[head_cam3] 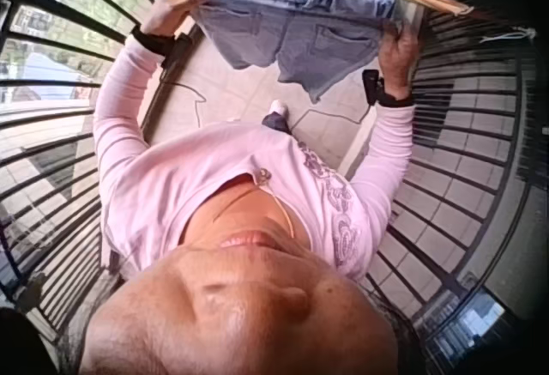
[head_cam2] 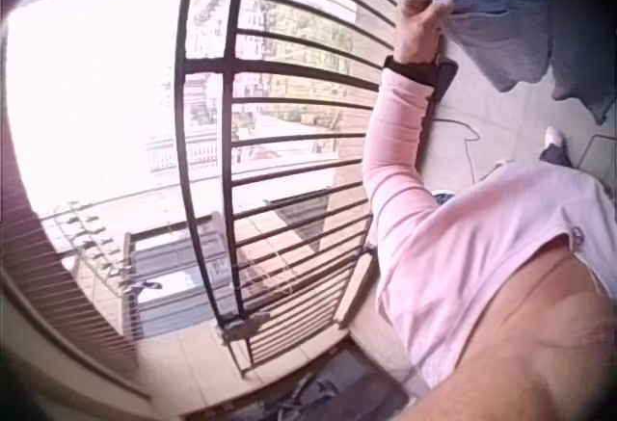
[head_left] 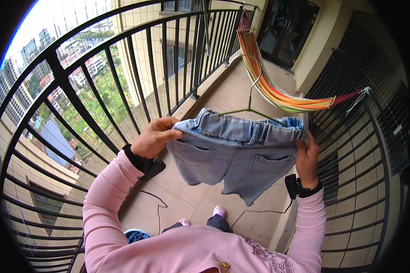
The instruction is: The person takes wet clothes from a basin on a balcony, places each item on a hanger, and uses a long pole to hang the hangers on an overhead line. Items handled include a light-colored top, a patterned top, a black top, an olive top, and gray shorts.
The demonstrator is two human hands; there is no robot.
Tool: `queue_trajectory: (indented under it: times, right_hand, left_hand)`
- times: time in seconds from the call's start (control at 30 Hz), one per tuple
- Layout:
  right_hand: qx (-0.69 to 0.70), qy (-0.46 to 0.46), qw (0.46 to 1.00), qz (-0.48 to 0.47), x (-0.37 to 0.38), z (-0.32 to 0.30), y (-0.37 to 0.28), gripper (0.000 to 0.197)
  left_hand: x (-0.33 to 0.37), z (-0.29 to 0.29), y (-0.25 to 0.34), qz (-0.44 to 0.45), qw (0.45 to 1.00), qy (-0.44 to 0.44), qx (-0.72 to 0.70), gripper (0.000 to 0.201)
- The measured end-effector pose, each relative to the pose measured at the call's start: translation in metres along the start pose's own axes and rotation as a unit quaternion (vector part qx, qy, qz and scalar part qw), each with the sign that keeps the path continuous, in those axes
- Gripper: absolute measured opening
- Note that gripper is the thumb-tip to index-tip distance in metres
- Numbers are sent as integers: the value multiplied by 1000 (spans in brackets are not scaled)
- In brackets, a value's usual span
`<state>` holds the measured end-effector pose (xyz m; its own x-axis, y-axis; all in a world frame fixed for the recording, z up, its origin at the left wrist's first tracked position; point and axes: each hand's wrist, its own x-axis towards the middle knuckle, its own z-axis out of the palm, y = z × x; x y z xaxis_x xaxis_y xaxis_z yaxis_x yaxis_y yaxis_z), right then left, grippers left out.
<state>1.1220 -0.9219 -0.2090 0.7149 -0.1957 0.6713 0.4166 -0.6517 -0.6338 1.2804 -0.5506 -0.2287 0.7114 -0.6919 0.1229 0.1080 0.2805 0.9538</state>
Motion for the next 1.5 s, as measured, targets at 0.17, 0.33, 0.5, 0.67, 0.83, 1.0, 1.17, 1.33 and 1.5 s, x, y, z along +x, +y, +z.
queue_trajectory:
  times: [0.17,0.33,0.5,0.67,0.83,1.0,1.17,1.33,1.5]
  right_hand:
    - [32,-7,999,-29,64,-19,87,31]
    - [115,11,991,-67,129,-12,160,28]
    - [214,0,976,-42,188,29,200,28]
    - [184,-12,978,-96,247,83,244,26]
    - [224,-101,966,-85,331,152,286,25]
    - [245,-156,953,-89,414,216,311,25]
    - [286,-260,921,-59,478,262,340,38]
    - [452,-252,854,-52,589,361,412,55]
    - [165,-61,983,-46,720,498,528,59]
  left_hand:
    - [90,21,-3,189,914,42,356,18]
    - [164,65,-3,117,965,41,231,26]
    - [196,53,7,139,933,119,308,27]
    - [243,19,9,108,957,135,234,27]
    - [300,-55,14,125,966,202,101,29]
    - [367,-130,46,159,947,222,168,32]
    - [399,-174,58,126,921,265,257,18]
    - [437,-222,55,191,866,361,287,13]
    - [481,-244,59,191,805,454,330,11]
